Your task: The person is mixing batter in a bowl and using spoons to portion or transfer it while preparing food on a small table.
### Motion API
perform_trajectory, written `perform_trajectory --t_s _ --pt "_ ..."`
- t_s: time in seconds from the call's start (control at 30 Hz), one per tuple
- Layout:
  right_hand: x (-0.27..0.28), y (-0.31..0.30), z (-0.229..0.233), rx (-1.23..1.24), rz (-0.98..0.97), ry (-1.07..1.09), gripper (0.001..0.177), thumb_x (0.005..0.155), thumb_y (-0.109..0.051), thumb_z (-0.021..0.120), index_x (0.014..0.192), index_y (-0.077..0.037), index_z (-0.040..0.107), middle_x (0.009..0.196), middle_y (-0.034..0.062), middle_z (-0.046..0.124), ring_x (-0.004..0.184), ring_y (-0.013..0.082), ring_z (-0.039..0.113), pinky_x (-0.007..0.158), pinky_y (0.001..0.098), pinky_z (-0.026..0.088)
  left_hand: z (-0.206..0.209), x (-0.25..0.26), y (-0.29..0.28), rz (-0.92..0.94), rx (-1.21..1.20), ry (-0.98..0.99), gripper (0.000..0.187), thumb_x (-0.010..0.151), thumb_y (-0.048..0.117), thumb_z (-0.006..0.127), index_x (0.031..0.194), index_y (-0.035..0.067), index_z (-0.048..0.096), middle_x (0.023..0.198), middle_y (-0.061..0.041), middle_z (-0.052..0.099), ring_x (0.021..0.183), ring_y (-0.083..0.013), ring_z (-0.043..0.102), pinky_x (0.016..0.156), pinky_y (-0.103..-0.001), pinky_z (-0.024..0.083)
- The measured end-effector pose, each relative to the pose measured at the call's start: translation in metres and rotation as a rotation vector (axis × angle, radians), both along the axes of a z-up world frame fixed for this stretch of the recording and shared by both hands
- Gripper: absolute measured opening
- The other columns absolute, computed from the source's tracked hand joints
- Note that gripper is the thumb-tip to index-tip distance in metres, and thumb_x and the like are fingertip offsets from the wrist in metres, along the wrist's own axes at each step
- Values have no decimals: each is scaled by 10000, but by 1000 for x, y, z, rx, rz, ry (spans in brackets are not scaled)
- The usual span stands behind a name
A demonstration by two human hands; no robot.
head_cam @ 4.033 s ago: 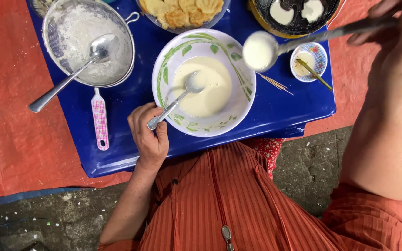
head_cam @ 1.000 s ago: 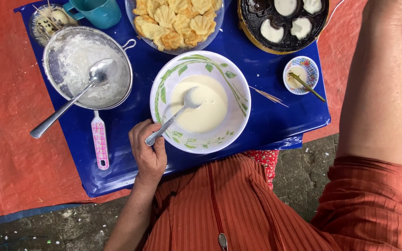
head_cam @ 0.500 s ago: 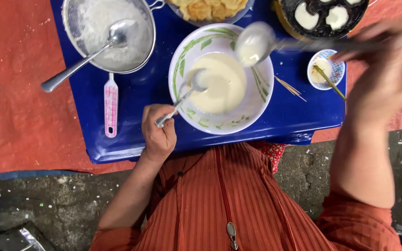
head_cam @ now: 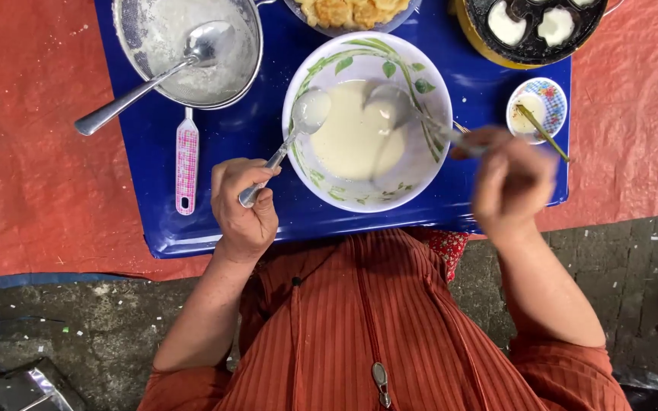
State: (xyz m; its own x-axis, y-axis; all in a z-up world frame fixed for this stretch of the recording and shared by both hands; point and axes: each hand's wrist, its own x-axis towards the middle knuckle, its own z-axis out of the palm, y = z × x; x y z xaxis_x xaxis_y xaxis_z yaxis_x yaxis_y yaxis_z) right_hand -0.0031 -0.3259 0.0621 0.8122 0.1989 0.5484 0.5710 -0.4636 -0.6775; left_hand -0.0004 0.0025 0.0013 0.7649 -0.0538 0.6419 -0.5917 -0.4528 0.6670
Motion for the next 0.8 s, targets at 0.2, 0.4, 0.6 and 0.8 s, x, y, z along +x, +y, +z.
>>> perform_trajectory --t_s 0.2,0.4,0.6,0.8 --pt "16 -7 34 236 -164 51 140 1225 -155 429 1258 -41 353 984 314 605 659 380 655 540 365 527 5 -6 -1 -38 -96 87 297 1137 302 392 1136 34 521 961 -155 666 956 -284 637 819 -378 571" --pt "17 0 50 407 -239 91 188 1230 -205 487 1302 -81 367 1035 334 584 635 387 589 563 396 522 5 -13 -18 -90 -335 237 298 1142 294 367 1141 19 480 1057 -182 571 936 -295 699 902 -417 600" --pt "16 13 50 439 -187 114 184 1214 -203 469 1289 -81 353 1004 341 564 620 410 590 556 410 514 5 -12 -29 -109 -446 265 288 1155 295 331 1165 40 463 1074 -160 582 952 -298 708 916 -423 595" --pt "5 5 53 360 -176 90 149 1218 -173 445 1280 -65 363 981 317 576 600 370 594 521 366 480 0 -11 -27 -77 -431 211 306 1157 309 321 1146 35 456 1054 -182 554 909 -311 703 895 -430 590"
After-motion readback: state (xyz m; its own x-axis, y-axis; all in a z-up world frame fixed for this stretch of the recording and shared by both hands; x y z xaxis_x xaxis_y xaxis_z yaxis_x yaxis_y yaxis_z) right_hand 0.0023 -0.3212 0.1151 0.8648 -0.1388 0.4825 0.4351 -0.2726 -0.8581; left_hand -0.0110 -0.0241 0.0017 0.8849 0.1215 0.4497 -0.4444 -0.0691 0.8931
